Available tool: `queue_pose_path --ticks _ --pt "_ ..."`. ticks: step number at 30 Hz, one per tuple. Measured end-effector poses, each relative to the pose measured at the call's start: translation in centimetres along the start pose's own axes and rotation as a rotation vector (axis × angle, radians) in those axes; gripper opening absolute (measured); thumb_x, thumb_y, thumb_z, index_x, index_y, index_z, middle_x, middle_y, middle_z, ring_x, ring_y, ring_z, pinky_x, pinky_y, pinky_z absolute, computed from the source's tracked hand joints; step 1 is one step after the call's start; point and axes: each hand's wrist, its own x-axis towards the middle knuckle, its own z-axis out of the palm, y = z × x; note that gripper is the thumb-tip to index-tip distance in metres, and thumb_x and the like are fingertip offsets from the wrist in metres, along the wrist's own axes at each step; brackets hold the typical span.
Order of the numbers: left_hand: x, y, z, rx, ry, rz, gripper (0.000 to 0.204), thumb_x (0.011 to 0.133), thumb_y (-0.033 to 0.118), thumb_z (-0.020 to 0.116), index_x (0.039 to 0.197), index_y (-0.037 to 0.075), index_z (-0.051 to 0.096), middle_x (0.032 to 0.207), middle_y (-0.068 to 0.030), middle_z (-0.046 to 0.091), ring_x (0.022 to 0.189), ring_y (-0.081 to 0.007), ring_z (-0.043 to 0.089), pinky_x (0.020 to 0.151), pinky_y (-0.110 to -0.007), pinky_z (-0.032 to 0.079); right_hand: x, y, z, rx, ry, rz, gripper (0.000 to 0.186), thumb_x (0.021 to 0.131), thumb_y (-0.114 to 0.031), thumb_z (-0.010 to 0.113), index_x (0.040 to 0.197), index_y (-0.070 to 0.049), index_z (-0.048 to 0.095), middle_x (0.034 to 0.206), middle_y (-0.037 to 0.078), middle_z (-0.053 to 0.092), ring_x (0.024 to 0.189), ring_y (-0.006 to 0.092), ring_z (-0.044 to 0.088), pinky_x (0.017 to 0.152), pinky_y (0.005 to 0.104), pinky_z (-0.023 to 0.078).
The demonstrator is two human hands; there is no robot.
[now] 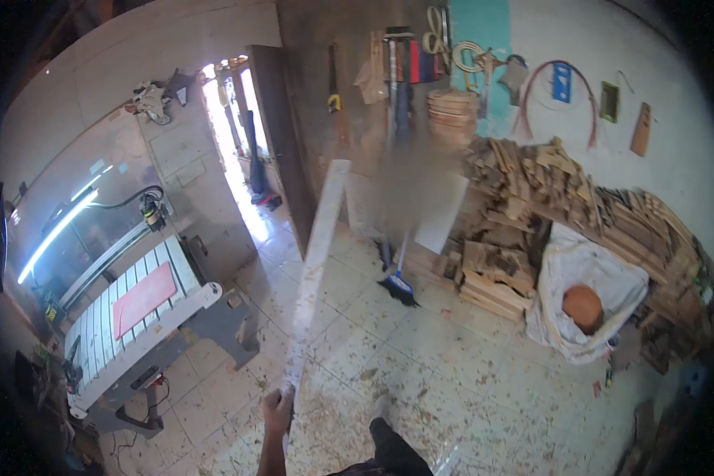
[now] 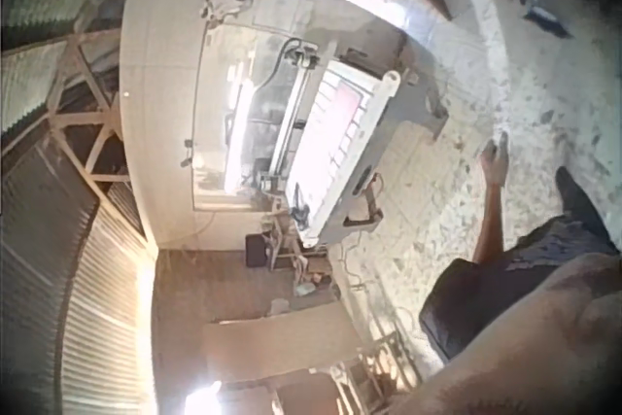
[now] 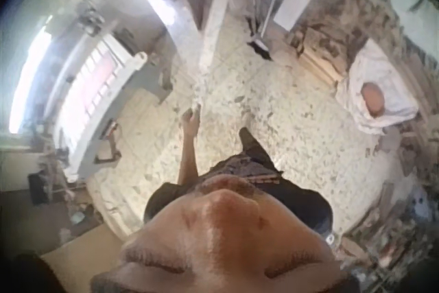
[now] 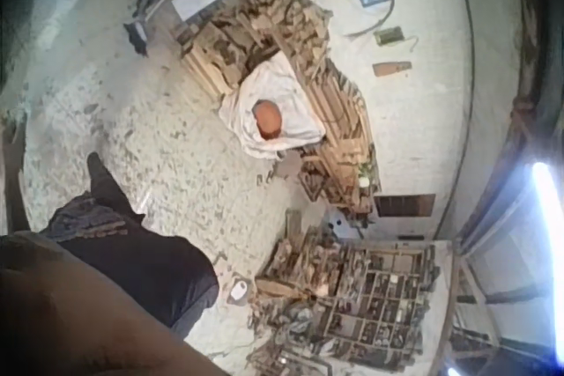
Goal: The person handles several pieces of wood and a guitar body, picks up a cordless drill, and carries a long metal straightedge across a woodworking shop.
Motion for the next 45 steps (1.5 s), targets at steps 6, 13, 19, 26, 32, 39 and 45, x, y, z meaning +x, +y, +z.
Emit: queue_pose_path --ticks 6,13,19,26,32,39,45 --pt "14.6 -1.7 5.5 0.024 -0.072 -0.139 0.048 0.085 0.039 0.069 0.058 0.002 0.055 0.048 -0.0013 0.049 0.046 -0.0076 0.044 0.042 -0.030 0.033 15.7 -21.5 -9.6 0.238 0.036 -0.048 0.035 0.086 -0.032 0.064 0.114 -0.010 0.059 0.096 0.010 0.059 0.084 0.0216 0.058 0.065 0.0371 0.047" --pt "30.3 0.0 8.1 -0.020 -0.069 -0.107 0.044 0.082 0.036 0.072 0.060 0.002 0.055 0.050 -0.0005 0.051 0.049 -0.0058 0.044 0.043 -0.028 0.034 30.3 -58.8 -27.9 1.290 0.054 -0.585 0.028 0.089 -0.028 0.063 0.111 -0.011 0.060 0.096 0.003 0.055 0.084 0.0147 0.053 0.062 0.0330 0.044" --pt "44.7 -3.2 12.0 -0.256 -0.058 -0.138 0.033 0.082 0.022 0.075 0.063 0.000 0.060 0.055 0.0046 0.052 0.053 -0.0027 0.044 0.044 -0.025 0.032 11.7 -91.9 -51.9 1.504 -0.289 -1.067 0.019 0.090 -0.019 0.064 0.099 -0.004 0.057 0.090 0.008 0.064 0.069 0.0164 0.060 0.058 0.0319 0.051" --pt "68.4 -3.9 19.7 -0.090 -0.146 0.031 0.042 0.076 0.030 0.079 0.060 -0.001 0.056 0.049 0.0008 0.044 0.049 -0.0054 0.037 0.042 -0.029 0.030 5.7 -108.8 -66.9 1.486 0.127 -1.469 0.028 0.088 -0.011 0.064 0.112 -0.003 0.052 0.107 0.009 0.063 0.089 0.0193 0.064 0.072 0.0341 0.053" --pt "85.5 0.3 29.4 -0.008 -0.269 0.158 0.049 0.074 0.035 0.079 0.057 -0.001 0.051 0.045 -0.0069 0.045 0.046 -0.0092 0.037 0.041 -0.033 0.031 16.2 -116.7 -77.3 1.358 0.671 -1.488 0.026 0.080 -0.006 0.070 0.100 -0.005 0.055 0.095 0.003 0.059 0.085 0.0118 0.058 0.073 0.0282 0.047" --pt "100.3 9.2 42.6 -0.015 -0.245 0.384 0.049 0.075 0.035 0.078 0.057 -0.001 0.050 0.046 -0.0103 0.048 0.043 -0.0136 0.041 0.042 -0.035 0.036 22.6 -122.0 -89.3 1.527 0.876 -1.421 0.029 0.079 -0.008 0.073 0.099 -0.003 0.054 0.089 0.001 0.056 0.077 0.0094 0.054 0.068 0.0261 0.044" --pt "110.2 18.2 56.2 -0.137 -0.230 0.485 0.046 0.080 0.034 0.074 0.061 -0.001 0.052 0.051 -0.0131 0.051 0.045 -0.0167 0.045 0.046 -0.035 0.040 29.7 -125.2 -105.5 0.816 1.652 -1.317 0.041 0.080 -0.011 0.072 0.115 0.004 0.056 0.097 0.008 0.064 0.086 0.0138 0.059 0.076 0.0283 0.047"
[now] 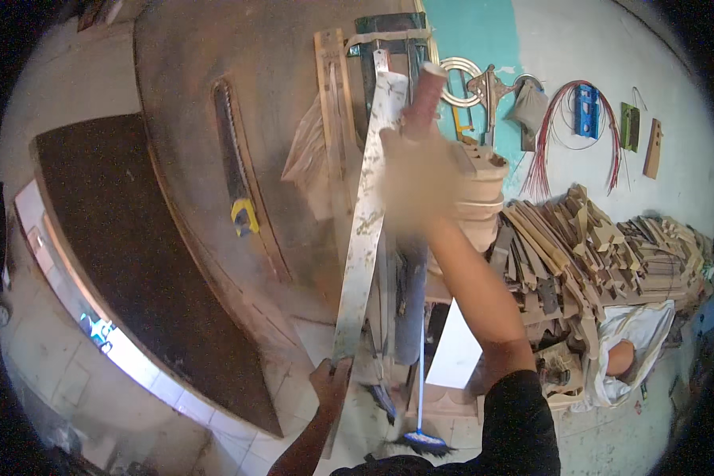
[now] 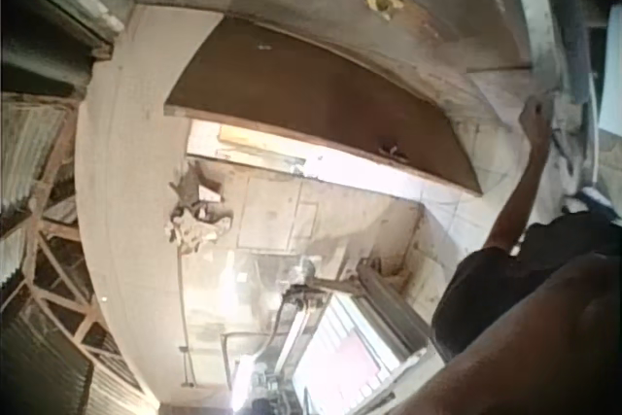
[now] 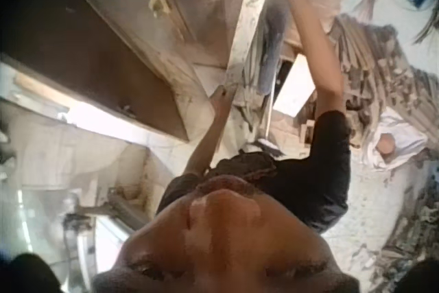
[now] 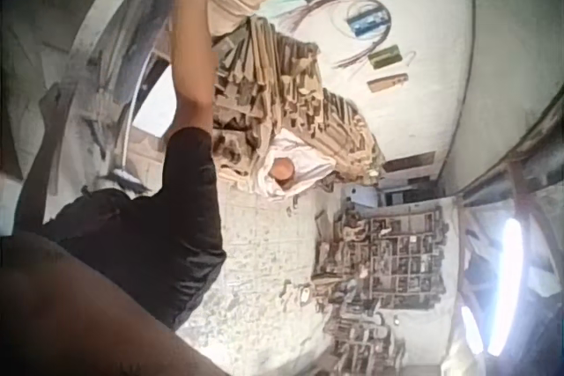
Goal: The person handles several pieces of wood and a guitar body, picks up a cordless drill, and carries a long metal straightedge across a woodworking shop.
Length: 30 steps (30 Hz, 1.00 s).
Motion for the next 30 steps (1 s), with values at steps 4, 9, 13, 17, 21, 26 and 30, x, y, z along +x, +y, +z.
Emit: queue_pose_path --ticks 4,9,13,17,21,26,30 --pt "8.5 2.0 5.5 -0.231 0.059 0.087 0.044 0.084 0.034 0.072 0.063 -0.001 0.052 0.052 -0.0118 0.050 0.047 -0.0145 0.044 0.046 -0.034 0.039 7.9 0.9 4.7 0.115 0.145 0.097 0.040 0.078 -0.015 0.073 0.112 0.003 0.061 0.094 0.010 0.067 0.083 0.0155 0.061 0.079 0.0300 0.048" --pt "14.7 4.1 9.7 -0.257 0.023 0.134 0.047 0.087 0.034 0.070 0.062 0.001 0.047 0.049 -0.0085 0.040 0.048 -0.0122 0.036 0.045 -0.034 0.034 13.2 6.9 8.4 0.012 0.167 0.113 0.037 0.073 -0.018 0.074 0.103 0.001 0.064 0.093 0.019 0.068 0.090 0.0322 0.066 0.081 0.0405 0.048" --pt "17.1 5.2 11.1 -0.292 -0.031 0.131 0.047 0.087 0.031 0.069 0.061 0.002 0.042 0.050 -0.0077 0.037 0.049 -0.0110 0.034 0.044 -0.034 0.031 14.4 9.1 10.1 -0.063 0.222 0.009 0.037 0.072 -0.017 0.075 0.103 0.000 0.065 0.093 0.018 0.069 0.089 0.0337 0.066 0.081 0.0406 0.049" --pt "18.4 2.8 12.6 -0.314 -0.101 0.098 0.046 0.088 0.031 0.068 0.063 0.002 0.042 0.051 -0.0081 0.039 0.050 -0.0114 0.035 0.045 -0.033 0.031 14.6 8.6 10.8 -0.056 0.204 0.075 0.037 0.071 -0.016 0.076 0.104 -0.002 0.065 0.093 0.019 0.069 0.091 0.0345 0.066 0.081 0.0408 0.049" --pt "18.9 2.5 13.7 -0.359 -0.158 0.116 0.046 0.089 0.031 0.067 0.063 0.002 0.043 0.052 -0.0074 0.040 0.050 -0.0116 0.035 0.045 -0.033 0.031 14.5 8.3 10.9 -0.162 0.254 0.029 0.036 0.071 -0.017 0.076 0.103 -0.003 0.065 0.093 0.019 0.069 0.089 0.0345 0.067 0.080 0.0410 0.049" --pt "18.8 3.1 14.3 -0.347 -0.176 0.168 0.041 0.091 0.026 0.066 0.064 0.006 0.043 0.056 0.0000 0.038 0.055 -0.0093 0.034 0.047 -0.031 0.030 14.7 8.5 10.6 -0.242 0.252 -0.002 0.034 0.072 -0.017 0.076 0.102 -0.003 0.065 0.090 0.017 0.069 0.088 0.0344 0.067 0.077 0.0414 0.050" --pt "18.6 1.9 14.5 -0.410 -0.214 0.142 0.039 0.090 0.024 0.066 0.064 0.005 0.046 0.054 -0.0016 0.040 0.053 -0.0101 0.037 0.047 -0.032 0.032 14.3 7.9 11.0 -0.258 0.213 0.053 0.035 0.075 -0.020 0.074 0.105 -0.003 0.065 0.093 0.016 0.069 0.090 0.0295 0.067 0.082 0.0367 0.048"
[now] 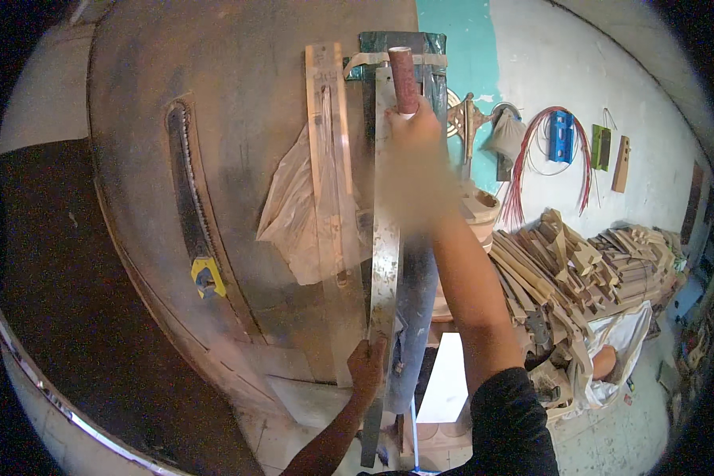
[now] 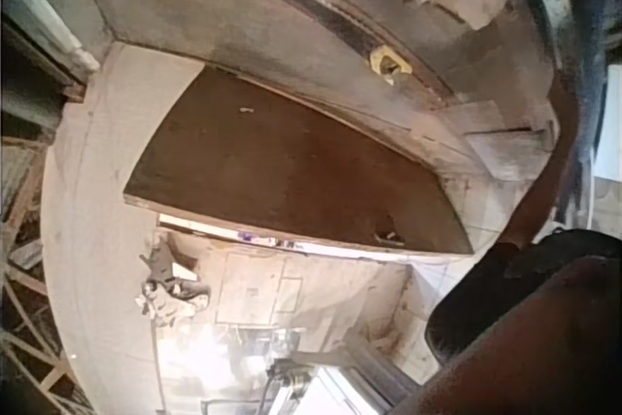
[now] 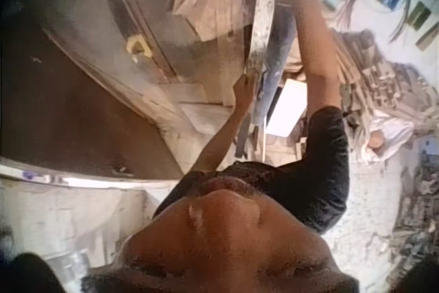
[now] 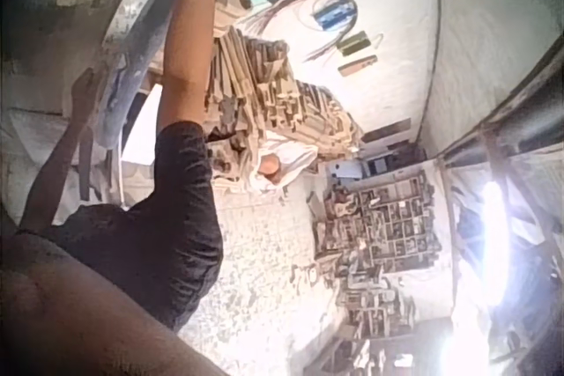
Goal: The person handles several pieces of wood and a guitar body, picks up a cordless drill, and carries a long metal straightedge across a woodworking shop.
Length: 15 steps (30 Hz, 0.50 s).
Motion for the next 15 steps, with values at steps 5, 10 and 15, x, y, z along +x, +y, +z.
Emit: queue_pose_path --ticks 5,10,15 --pt "0.0 3.7 0.3 -0.128 -0.051 -0.160 0.041 0.090 0.027 0.066 0.063 0.005 0.046 0.053 -0.0027 0.041 0.053 -0.0105 0.038 0.047 -0.032 0.033 0.7 1.4 -0.2 -0.036 0.020 -0.033 0.036 0.075 -0.021 0.074 0.105 -0.003 0.065 0.092 0.017 0.069 0.088 0.0304 0.066 0.082 0.0364 0.048" --pt "-0.1 0.9 0.2 0.001 -0.045 -0.091 0.043 0.090 0.030 0.066 0.062 0.004 0.045 0.054 -0.0032 0.042 0.054 -0.0108 0.039 0.048 -0.032 0.034 0.0 0.0 -0.7 -0.001 -0.003 0.041 0.034 0.075 -0.021 0.074 0.102 -0.002 0.065 0.090 0.017 0.068 0.086 0.0310 0.066 0.080 0.0376 0.048" --pt "0.7 1.9 0.6 -0.079 -0.033 -0.120 0.044 0.089 0.032 0.068 0.063 0.004 0.045 0.054 -0.0024 0.044 0.054 -0.0117 0.039 0.048 -0.033 0.034 1.1 1.0 -0.5 -0.039 0.017 -0.031 0.036 0.075 -0.023 0.074 0.103 -0.002 0.064 0.091 0.018 0.068 0.087 0.0308 0.066 0.080 0.0389 0.048"
